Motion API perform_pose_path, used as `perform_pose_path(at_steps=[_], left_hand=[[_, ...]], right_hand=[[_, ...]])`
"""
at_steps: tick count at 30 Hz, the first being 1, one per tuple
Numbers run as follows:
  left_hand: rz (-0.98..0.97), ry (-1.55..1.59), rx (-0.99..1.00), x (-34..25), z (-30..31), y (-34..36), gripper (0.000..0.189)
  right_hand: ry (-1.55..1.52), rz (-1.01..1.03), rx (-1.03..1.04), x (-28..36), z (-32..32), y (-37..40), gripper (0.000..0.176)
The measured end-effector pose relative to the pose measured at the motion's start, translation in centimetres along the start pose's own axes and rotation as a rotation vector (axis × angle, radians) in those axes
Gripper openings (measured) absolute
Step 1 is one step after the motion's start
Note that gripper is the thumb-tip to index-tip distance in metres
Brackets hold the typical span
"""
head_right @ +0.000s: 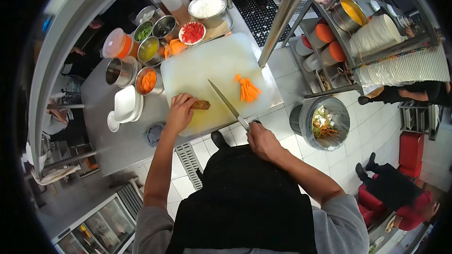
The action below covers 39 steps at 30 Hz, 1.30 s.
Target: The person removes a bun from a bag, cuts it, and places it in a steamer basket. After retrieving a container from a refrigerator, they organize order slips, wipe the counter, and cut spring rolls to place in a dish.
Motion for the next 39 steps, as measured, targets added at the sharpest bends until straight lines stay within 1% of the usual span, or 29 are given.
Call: perform_pose_path(at_steps=[1, 3, 4, 6, 7, 9, 10, 12, 13, 15, 18, 22, 24, 27, 30, 32, 34, 37, 39], left_hand=[[0.009, 0.008, -0.008, -0.5, 0.1, 0.3, 0.04], [-0.007, -0.114, -0.237, -1.6, 1.4, 0.6, 0.037], [0.0, -0.106, -0.247, -2.0, 1.3, 0.9, 0.037], [0.06, -0.008, -0.291, -2.5, 1.1, 1.4, 0.03], [0.067, -0.002, -0.298, -2.6, 0.6, 1.5, 0.03], [0.089, 0.006, -0.3, -2.6, -0.6, 1.6, 0.023], [0.091, 0.017, -0.301, -2.6, -0.9, 1.4, 0.023], [0.104, 0.007, -0.363, -2.6, -1.2, 1.3, 0.017], [0.109, 0.015, -0.36, -2.7, -1.4, 1.2, 0.017], [0.087, 0.005, -0.41, -2.9, -1.4, 1.0, 0.017], [0.103, -0.027, -0.398, -3.1, -1.5, 0.9, 0.015], [0.127, -0.032, -0.407, -3.0, -1.8, 1.0, 0.016], [0.151, -0.031, -0.431, -2.9, -2.0, 1.2, 0.017], [0.161, -0.01, -0.472, -2.7, -2.6, 1.4, 0.018], [0.176, 0.004, -0.475, -2.6, -2.8, 1.7, 0.019], [0.186, 0.007, -0.492, -2.9, -3.0, 1.9, 0.019], [0.19, -0.007, -0.512, -2.5, -2.7, 1.8, 0.019], [0.149, 0.071, -0.6, -2.3, -2.2, 1.3, 0.019], [0.162, 0.081, -0.574, -1.7, -2.2, 2.1, 0.02]], right_hand=[[0.01, 0.002, 0.01, 0.4, -0.3, 0.0, 0.023], [0.007, -0.041, 0.01, 0.8, -0.7, -0.3, 0.023], [0.019, -0.039, 0.015, 0.6, -1.0, -0.4, 0.023], [0.149, 0.007, 0.077, -0.1, -2.1, -0.9, 0.023], [0.158, 0.009, 0.083, 0.5, -2.0, -1.1, 0.023], [0.174, 0.057, 0.015, 2.0, -1.8, -1.3, 0.026], [0.182, 0.051, 0.019, 2.8, -1.7, -1.7, 0.026], [0.22, 0.032, 0.078, 4.3, -1.9, -2.6, 0.027], [0.223, 0.026, 0.085, 4.6, -2.0, -2.9, 0.027], [0.269, 0.066, 0.084, 5.2, -2.3, -3.6, 0.028], [0.296, 0.05, 0.127, 4.8, -2.6, -3.6, 0.028], [0.356, 0.076, 0.139, 4.8, -1.2, -1.4, 0.027], [0.419, 0.046, 0.169, 4.6, -0.3, 0.3, 0.025], [0.427, 0.051, 0.197, 4.7, 0.4, 1.2, 0.022], [0.402, 0.044, 0.205, 3.4, -2.3, -1.5, 0.022], [0.341, 0.05, 0.145, 0.9, -6.4, -5.2, 0.023], [0.345, 0.06, 0.16, 1.9, -6.3, -7.2, 0.024], [0.342, 0.059, 0.159, 3.8, -4.7, -6.9, 0.026], [0.33, 0.068, 0.176, 5.0, -4.1, -6.7, 0.027]])
Point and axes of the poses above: each hand's wrist, its own y-axis away from the middle knuckle, its own z-axis out of the back of the hand, x = y × z, the point moved 4 cm from there along -y, towards the middle knuckle, and after that the axes turned 2 degrees about -x, right-handed, at the moved point
